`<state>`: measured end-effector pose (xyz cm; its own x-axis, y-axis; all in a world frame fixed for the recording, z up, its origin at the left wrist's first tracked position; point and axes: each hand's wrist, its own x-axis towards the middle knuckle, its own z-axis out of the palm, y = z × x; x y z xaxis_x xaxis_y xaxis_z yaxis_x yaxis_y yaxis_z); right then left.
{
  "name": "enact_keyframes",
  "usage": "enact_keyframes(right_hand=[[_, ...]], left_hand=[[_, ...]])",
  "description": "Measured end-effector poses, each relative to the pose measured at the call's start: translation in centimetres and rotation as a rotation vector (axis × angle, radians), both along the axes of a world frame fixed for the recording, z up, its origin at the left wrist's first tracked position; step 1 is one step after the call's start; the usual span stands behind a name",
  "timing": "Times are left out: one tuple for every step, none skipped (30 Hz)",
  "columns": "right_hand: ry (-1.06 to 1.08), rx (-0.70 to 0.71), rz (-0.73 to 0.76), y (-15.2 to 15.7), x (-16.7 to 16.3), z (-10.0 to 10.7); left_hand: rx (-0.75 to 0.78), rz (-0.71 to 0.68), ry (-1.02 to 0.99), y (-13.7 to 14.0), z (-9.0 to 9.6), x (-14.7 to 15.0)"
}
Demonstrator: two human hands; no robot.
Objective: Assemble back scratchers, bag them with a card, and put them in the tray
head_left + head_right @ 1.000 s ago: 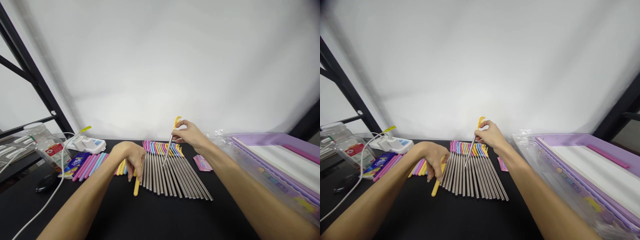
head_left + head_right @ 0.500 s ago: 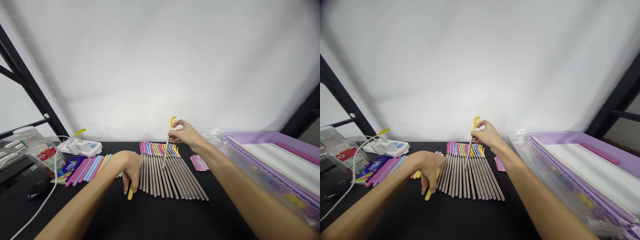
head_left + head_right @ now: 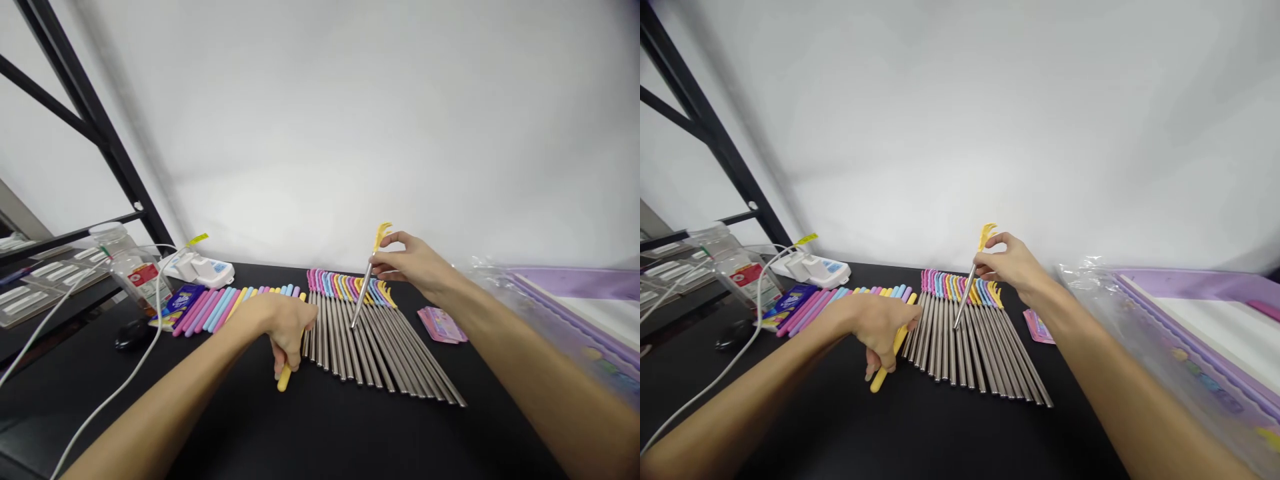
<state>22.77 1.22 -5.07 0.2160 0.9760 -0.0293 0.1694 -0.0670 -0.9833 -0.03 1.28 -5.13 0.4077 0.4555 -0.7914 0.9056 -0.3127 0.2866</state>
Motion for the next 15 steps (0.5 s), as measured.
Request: enact_keyframes(right_hand=[[0.008, -0.003, 0.003, 0.1, 0.0, -0.1], [0.016, -0.007, 0.004, 0.1, 0.0, -0.2], [0.021, -0.01, 0.003, 0.2, 0.0, -0.2], [0.024, -0.011, 0.001, 0.2, 0.1, -0.3], [0.025, -0.013, 0.001, 0.2, 0.1, -0.3], [0.025, -0.012, 0.0, 0.2, 0.2, -0.3], [0.028, -0.01, -0.003, 0.2, 0.2, -0.3], [0.032, -0.008, -0.008, 0.2, 0.3, -0.3], [0.039, -0.005, -0.01, 0.3, 0.4, -0.4], [0.046, -0.002, -0.007, 0.3, 0.4, -0.4], [0.051, 0.001, -0.005, 0.3, 0.5, -0.4], [0.055, 0.003, -0.001, 0.3, 0.6, -0.5], [0.056, 0.003, 0.002, 0.4, 0.6, -0.5], [0.056, 0.003, 0.003, 0.4, 0.6, -0.5], [0.056, 0.006, 0.002, 0.4, 0.6, -0.5]], left_hand=[[0.007, -0.012, -0.008, -0.1, 0.2, -0.1], [0.006, -0.014, -0.019, -0.2, 0.4, -0.3], [-0.002, -0.005, -0.028, -0.2, 0.5, -0.5], [-0.01, 0.01, -0.028, -0.2, 0.7, -0.7], [-0.009, 0.024, -0.024, -0.1, 0.7, -0.8], [-0.002, 0.032, -0.016, -0.1, 0.7, -0.9], [0.009, 0.034, -0.016, -0.1, 0.5, -0.9], [0.02, 0.033, -0.023, -0.1, 0.3, -0.9], [0.025, 0.036, -0.04, -0.2, 0.0, -1.0], [0.026, 0.046, -0.06, -0.4, -0.2, -1.0], [0.024, 0.059, -0.074, -0.6, -0.4, -1.2], [0.023, 0.062, -0.08, -0.8, -0.5, -1.3], [0.021, 0.052, -0.077, -1.0, -0.3, -1.6], [0.021, 0.033, -0.075, -1.2, 0.1, -1.9], [0.033, 0.007, -0.078, -1.3, 0.6, -2.3]])
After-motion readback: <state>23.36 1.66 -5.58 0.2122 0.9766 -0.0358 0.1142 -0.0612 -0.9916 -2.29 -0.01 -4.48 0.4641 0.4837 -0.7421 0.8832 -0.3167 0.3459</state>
